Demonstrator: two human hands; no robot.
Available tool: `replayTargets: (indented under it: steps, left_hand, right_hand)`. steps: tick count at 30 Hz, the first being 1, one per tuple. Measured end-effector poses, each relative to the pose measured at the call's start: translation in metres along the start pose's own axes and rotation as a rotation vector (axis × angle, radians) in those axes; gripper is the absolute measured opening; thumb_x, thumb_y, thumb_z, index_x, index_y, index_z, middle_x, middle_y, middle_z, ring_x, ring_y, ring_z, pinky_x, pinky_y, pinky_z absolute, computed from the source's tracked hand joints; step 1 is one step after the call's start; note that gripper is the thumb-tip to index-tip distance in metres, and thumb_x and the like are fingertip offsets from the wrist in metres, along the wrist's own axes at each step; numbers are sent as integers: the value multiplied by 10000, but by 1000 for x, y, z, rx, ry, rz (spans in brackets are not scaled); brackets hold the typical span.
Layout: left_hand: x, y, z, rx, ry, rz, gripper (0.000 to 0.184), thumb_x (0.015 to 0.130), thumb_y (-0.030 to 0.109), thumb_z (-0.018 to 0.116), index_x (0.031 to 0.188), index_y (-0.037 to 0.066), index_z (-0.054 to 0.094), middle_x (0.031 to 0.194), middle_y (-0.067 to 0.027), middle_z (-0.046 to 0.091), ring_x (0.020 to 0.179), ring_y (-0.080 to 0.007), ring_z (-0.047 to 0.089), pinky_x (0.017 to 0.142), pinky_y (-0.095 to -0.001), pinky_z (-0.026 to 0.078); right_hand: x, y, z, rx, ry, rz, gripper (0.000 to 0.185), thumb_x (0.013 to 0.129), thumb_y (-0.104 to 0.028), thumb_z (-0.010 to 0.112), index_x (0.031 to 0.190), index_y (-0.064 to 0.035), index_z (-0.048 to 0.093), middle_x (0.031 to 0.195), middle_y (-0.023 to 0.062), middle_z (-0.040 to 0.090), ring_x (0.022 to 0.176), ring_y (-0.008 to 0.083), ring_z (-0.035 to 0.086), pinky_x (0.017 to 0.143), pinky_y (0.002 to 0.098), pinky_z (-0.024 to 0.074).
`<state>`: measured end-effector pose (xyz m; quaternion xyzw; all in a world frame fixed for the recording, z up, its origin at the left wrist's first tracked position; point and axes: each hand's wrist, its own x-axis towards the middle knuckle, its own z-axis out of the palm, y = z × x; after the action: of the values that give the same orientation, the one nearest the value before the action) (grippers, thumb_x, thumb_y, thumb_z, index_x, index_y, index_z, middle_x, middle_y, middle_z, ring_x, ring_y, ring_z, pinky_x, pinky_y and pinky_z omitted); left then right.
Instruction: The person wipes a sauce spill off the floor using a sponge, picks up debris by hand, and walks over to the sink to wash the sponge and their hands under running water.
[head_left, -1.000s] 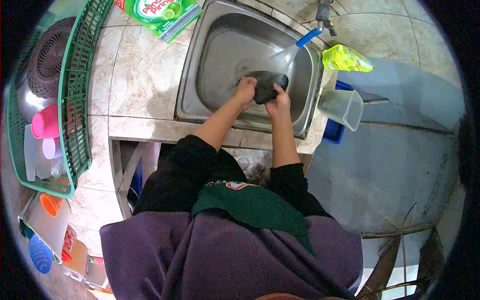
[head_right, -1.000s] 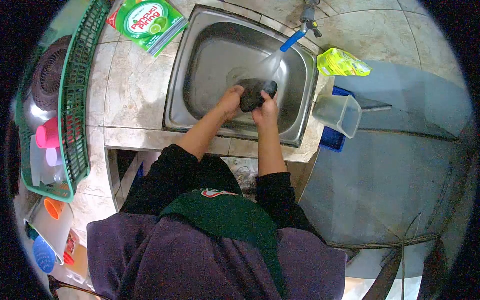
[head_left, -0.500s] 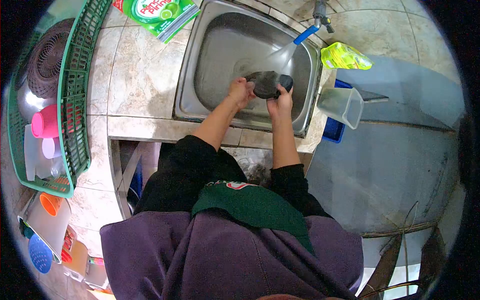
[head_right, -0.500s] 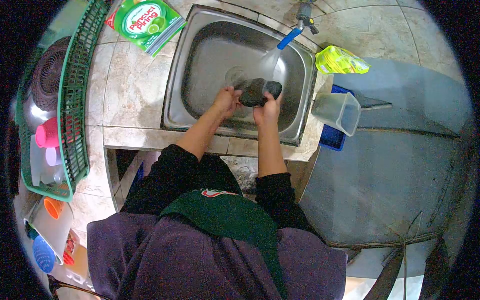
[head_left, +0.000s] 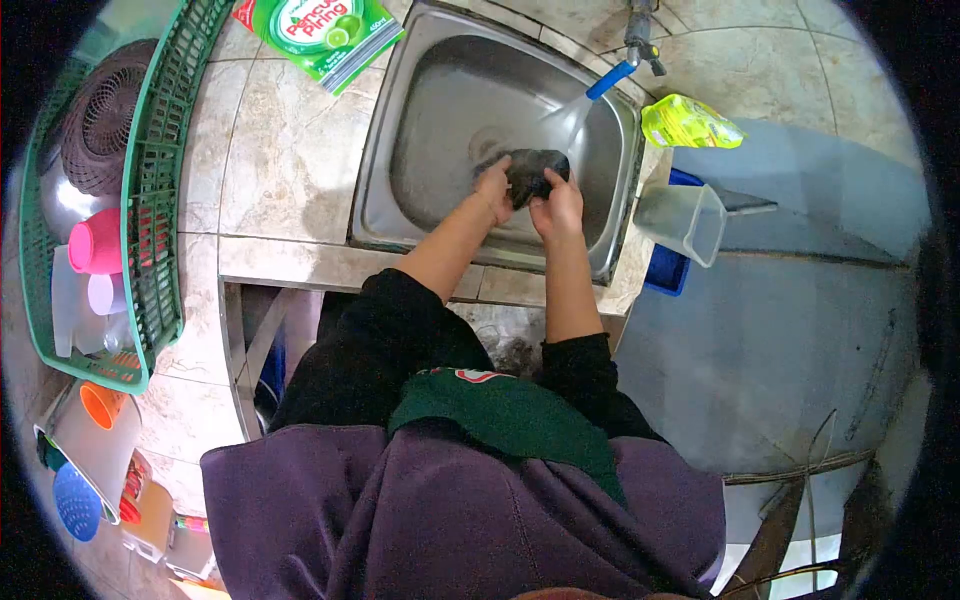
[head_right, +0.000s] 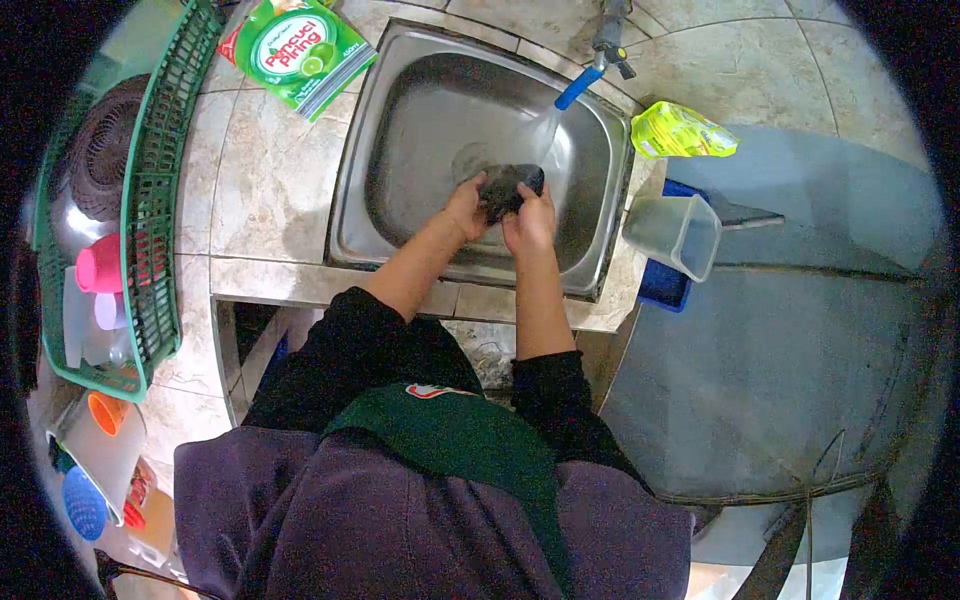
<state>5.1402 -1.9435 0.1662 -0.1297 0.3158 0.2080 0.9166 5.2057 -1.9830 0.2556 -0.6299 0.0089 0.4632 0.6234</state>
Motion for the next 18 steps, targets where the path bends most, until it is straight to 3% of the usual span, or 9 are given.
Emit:
replayTargets:
  steps: [3,7,9,11,12,14,16,18]
  left_hand:
    - [-2,0,8,47,-125,30,298,914,249,359,1032,35,530,988,-98,597,878,-232,590,774,-371,491]
    - [-2,10,14,4,87,77,307,913,276,389,1028,29,529,1009,-103,593,862,-262,598,753,-396,495]
    - [-6,15,17,-27,150,98,308,909,276,404,1031,20,523,1008,-104,592,852,-279,600,742,-398,497]
    - [-33,22,35,153,381,247,320,848,55,455,1157,-11,405,1089,-124,510,932,-282,547,744,-463,484]
    - [-27,22,31,151,382,250,320,848,55,455,1157,-11,405,1089,-124,510,932,-282,547,744,-463,484]
    - [-7,18,16,214,218,341,489,782,-48,433,1251,59,343,1134,-118,469,945,-261,519,744,-412,470]
    - [-20,21,18,260,145,408,532,757,-71,433,1262,54,326,1142,-124,471,961,-274,516,760,-411,463]
    - [-24,23,16,307,72,473,574,732,-93,432,1274,49,308,1149,-130,474,978,-287,513,776,-409,455]
  right_hand:
    - [-3,-4,2,26,-26,-34,212,893,-104,424,1066,0,486,993,104,554,876,244,552,752,378,465]
    - [-1,-6,-4,-10,15,-126,254,913,-163,416,1068,24,487,989,113,561,883,242,556,748,380,470]
    - [1,-4,-9,-77,172,-134,254,910,-174,421,1081,1,489,934,98,569,799,210,571,629,330,485]
    - [10,7,-22,-107,169,-138,249,910,-148,408,1072,26,484,953,113,561,823,232,565,685,357,480]
    - [13,10,-25,-136,167,-142,245,911,-121,394,1063,51,480,972,129,553,847,254,559,740,385,475]
    - [7,12,-24,-91,164,-106,246,892,-72,380,1081,57,470,1000,139,538,869,261,551,752,391,471]
    - [1,10,-26,-47,165,-73,260,873,-22,366,1100,62,460,1027,150,523,891,268,543,764,397,468]
    - [-2,7,-31,-1,111,-43,382,795,68,333,1164,39,427,1111,167,471,951,288,516,799,411,455]
